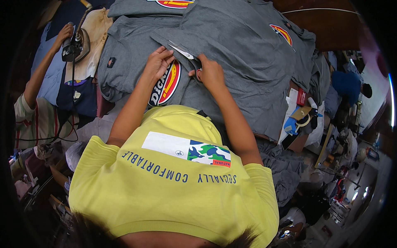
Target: The person trims loose threads from gray t-shirts using shears and folds them into a stack.
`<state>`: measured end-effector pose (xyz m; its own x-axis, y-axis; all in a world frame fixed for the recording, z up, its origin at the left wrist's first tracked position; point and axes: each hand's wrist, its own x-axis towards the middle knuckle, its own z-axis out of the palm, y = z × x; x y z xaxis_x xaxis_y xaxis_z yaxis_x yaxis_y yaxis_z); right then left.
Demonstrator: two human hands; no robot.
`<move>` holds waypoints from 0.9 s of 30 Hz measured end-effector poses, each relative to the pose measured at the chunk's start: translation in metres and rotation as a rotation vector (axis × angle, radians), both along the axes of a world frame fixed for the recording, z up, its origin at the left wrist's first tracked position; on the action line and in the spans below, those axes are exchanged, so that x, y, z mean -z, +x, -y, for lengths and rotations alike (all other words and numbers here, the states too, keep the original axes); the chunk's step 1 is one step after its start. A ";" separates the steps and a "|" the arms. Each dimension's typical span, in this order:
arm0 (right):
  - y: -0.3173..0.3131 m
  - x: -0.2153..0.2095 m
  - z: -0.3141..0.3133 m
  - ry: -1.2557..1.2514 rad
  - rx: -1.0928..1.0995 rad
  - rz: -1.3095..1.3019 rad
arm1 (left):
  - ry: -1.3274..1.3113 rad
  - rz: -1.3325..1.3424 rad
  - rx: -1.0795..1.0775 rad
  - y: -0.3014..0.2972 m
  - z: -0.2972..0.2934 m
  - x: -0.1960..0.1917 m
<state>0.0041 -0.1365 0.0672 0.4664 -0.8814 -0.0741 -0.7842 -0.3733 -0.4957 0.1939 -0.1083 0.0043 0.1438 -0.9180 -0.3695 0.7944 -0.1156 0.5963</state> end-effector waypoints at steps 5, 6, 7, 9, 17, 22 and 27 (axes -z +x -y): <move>-0.001 0.002 -0.002 -0.028 0.017 -0.001 | -0.004 -0.001 0.010 0.000 0.000 -0.003; 0.002 -0.002 -0.002 -0.036 0.007 0.003 | -0.007 -0.003 0.015 0.000 0.000 -0.005; 0.006 -0.007 -0.001 -0.044 -0.003 0.006 | -0.001 0.002 0.015 -0.001 -0.001 -0.007; 0.012 -0.011 0.000 -0.049 -0.015 0.010 | 0.010 0.012 0.013 -0.001 -0.001 -0.011; 0.013 0.000 0.005 -0.017 -0.006 0.052 | -0.028 -0.007 0.006 0.000 0.001 -0.001; 0.011 0.001 0.002 -0.003 0.005 0.057 | -0.030 0.002 0.012 0.001 0.002 0.002; 0.007 0.001 0.000 -0.006 0.013 0.055 | -0.050 -0.085 -0.027 0.013 0.009 0.002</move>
